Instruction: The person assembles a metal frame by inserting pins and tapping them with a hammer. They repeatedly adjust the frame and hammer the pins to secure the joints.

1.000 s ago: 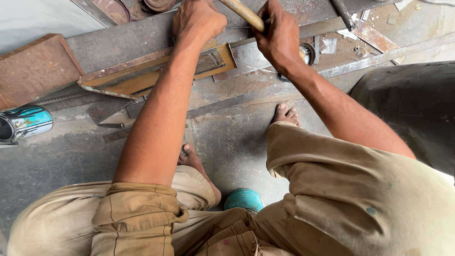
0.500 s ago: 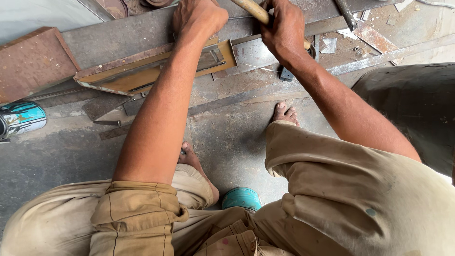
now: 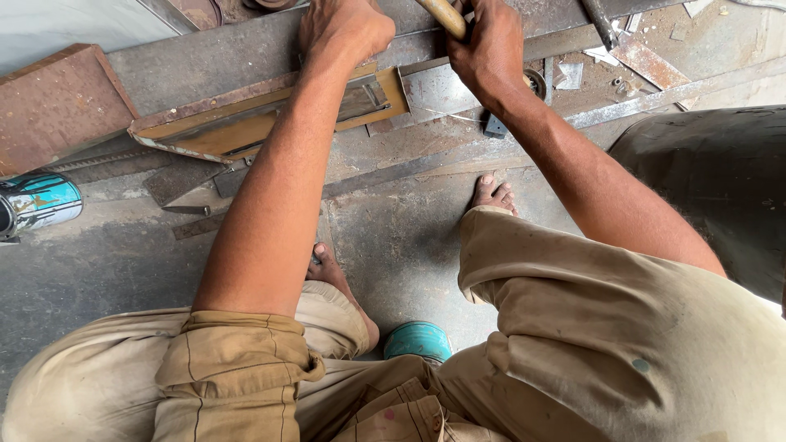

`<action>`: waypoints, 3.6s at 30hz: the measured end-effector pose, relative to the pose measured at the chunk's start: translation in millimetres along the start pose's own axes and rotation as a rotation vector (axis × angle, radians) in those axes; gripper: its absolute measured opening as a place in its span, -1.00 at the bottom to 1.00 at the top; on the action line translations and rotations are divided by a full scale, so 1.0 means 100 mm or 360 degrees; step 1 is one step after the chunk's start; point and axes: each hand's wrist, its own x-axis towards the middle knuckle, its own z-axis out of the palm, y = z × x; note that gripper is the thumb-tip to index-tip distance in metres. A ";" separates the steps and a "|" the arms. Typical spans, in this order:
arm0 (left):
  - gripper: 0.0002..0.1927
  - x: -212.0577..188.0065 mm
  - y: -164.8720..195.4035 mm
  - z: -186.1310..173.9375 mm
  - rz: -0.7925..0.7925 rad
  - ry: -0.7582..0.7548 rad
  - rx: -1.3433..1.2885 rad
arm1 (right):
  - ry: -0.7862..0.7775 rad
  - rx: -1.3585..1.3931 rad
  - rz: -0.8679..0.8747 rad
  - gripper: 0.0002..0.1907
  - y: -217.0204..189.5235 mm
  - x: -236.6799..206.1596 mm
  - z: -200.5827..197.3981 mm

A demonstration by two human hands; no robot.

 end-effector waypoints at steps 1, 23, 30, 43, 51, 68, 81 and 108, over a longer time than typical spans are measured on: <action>-0.59 0.00 0.00 0.01 0.0023 0.0036 -0.0003 | -0.0015 0.0046 0.0055 -0.80 -0.01 -0.01 0.00; -0.54 0.04 0.13 -0.04 -0.0039 -0.0046 0.0108 | 0.0014 -0.0043 -0.0090 -0.72 -0.21 0.01 -0.05; -0.47 0.11 0.15 -0.03 -0.0077 -0.0087 0.0192 | -0.0059 -0.0146 -0.0045 -0.77 -0.22 0.07 -0.05; -0.42 0.13 0.20 0.01 -0.0059 -0.0197 0.0186 | -0.0259 -0.0072 -0.0123 -0.74 -0.19 0.21 -0.33; -0.36 0.43 0.13 0.27 0.0195 -0.0199 0.0279 | -0.0243 -0.0006 -0.0171 -0.57 -0.19 0.23 -0.61; -0.40 0.20 0.26 0.11 -0.0170 -0.0168 0.0114 | -0.0244 0.0103 -0.0015 -0.71 -0.34 0.26 -0.72; -0.61 0.32 0.24 0.19 -0.0003 -0.0254 0.0079 | -0.0176 0.0080 0.0024 -0.72 -0.50 0.25 -0.82; -0.73 0.02 -0.01 -0.04 0.0171 0.0207 -0.0231 | -0.0394 0.0365 0.0541 -0.47 -0.80 -0.68 -1.01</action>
